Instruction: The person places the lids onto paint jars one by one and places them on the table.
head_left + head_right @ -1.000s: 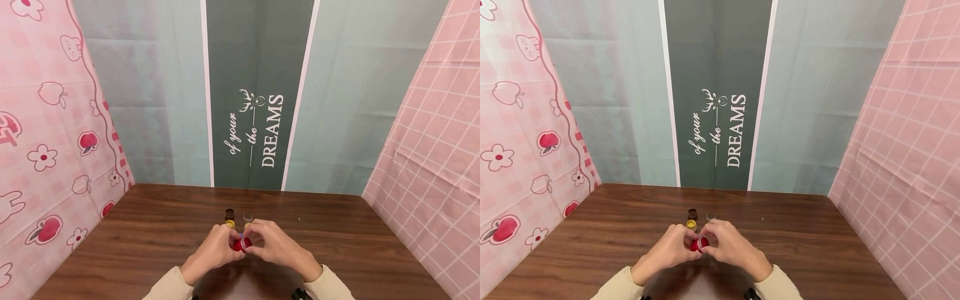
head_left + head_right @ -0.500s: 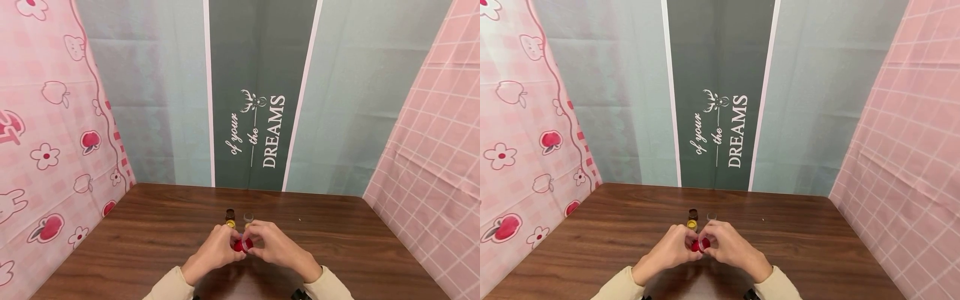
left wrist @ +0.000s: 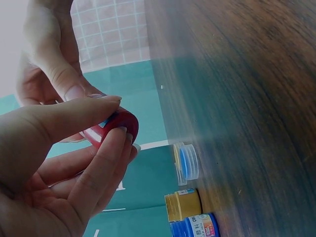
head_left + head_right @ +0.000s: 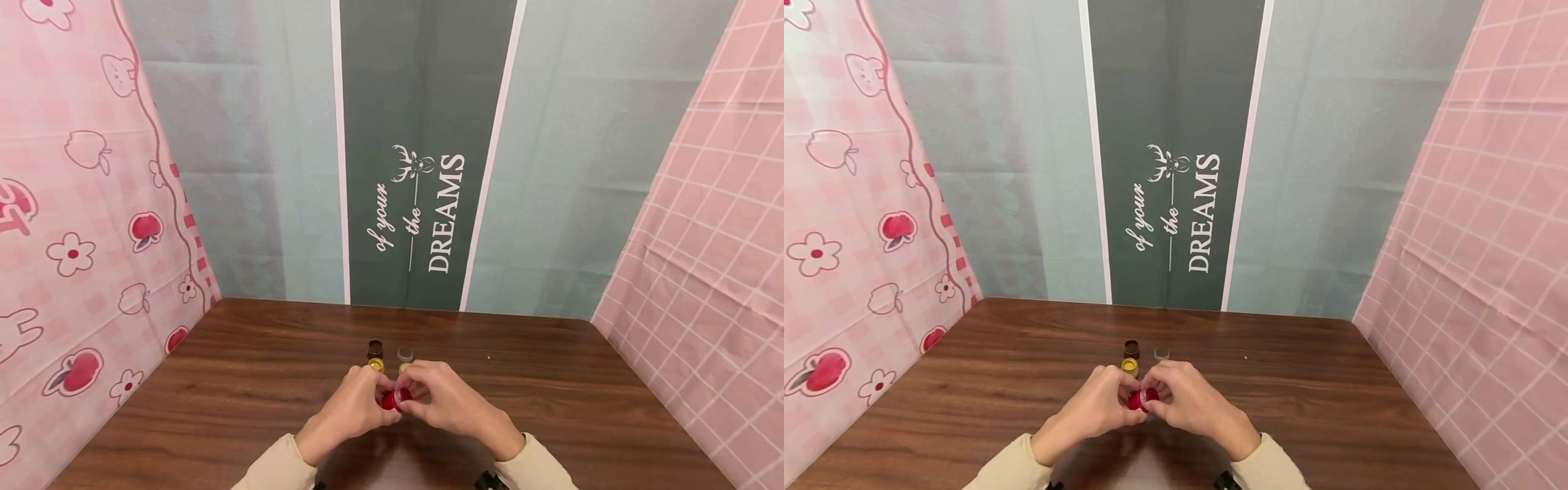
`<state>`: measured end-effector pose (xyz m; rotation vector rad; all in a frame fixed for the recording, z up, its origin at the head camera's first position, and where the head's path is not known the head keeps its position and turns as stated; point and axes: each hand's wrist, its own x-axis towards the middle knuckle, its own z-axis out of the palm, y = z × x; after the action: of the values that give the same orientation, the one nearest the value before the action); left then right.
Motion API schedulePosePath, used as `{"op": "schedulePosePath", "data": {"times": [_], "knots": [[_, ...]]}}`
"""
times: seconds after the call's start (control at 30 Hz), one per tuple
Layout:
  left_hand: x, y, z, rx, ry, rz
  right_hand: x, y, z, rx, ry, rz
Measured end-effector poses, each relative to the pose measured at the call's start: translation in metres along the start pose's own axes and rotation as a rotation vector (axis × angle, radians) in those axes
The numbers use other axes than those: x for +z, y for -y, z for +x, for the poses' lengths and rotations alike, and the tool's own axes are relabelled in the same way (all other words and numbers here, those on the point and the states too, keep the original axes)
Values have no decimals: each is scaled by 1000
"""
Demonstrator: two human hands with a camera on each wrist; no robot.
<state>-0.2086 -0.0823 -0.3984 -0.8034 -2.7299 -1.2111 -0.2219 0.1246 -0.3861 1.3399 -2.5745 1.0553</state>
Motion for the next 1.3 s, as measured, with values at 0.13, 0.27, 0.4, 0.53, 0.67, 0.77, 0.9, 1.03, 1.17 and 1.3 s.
{"op": "schedulePosePath", "data": {"times": [0.13, 0.27, 0.4, 0.53, 0.67, 0.77, 0.9, 1.03, 1.17, 1.3], "knots": [[0, 0, 0, 11, -1, -6, 0, 0, 1, 24, 1, -3], [0, 1, 0, 13, 3, -12, 0, 0, 0, 42, 6, 0], [0, 1, 0, 8, 3, -12, 0, 1, 0, 53, 13, -3], [0, 1, -1, 5, 6, -15, 0, 1, 0, 54, 21, -9], [0, 2, 0, 0, 4, -14, -1, 0, 0, 32, 9, -28], [-1, 2, 1, -4, 6, -19, -2, 0, 0, 4, -8, -35], [-1, 2, 1, -1, 9, -24, -4, 0, 0, -19, -12, -35], [-1, 2, 1, 10, 5, -22, -5, 0, 0, -20, 1, -17], [-1, 2, 1, 13, 2, -21, -5, 1, 1, -21, 6, -13], [0, 3, 1, 5, -1, -12, -6, 0, 0, -18, 6, -17]]}}
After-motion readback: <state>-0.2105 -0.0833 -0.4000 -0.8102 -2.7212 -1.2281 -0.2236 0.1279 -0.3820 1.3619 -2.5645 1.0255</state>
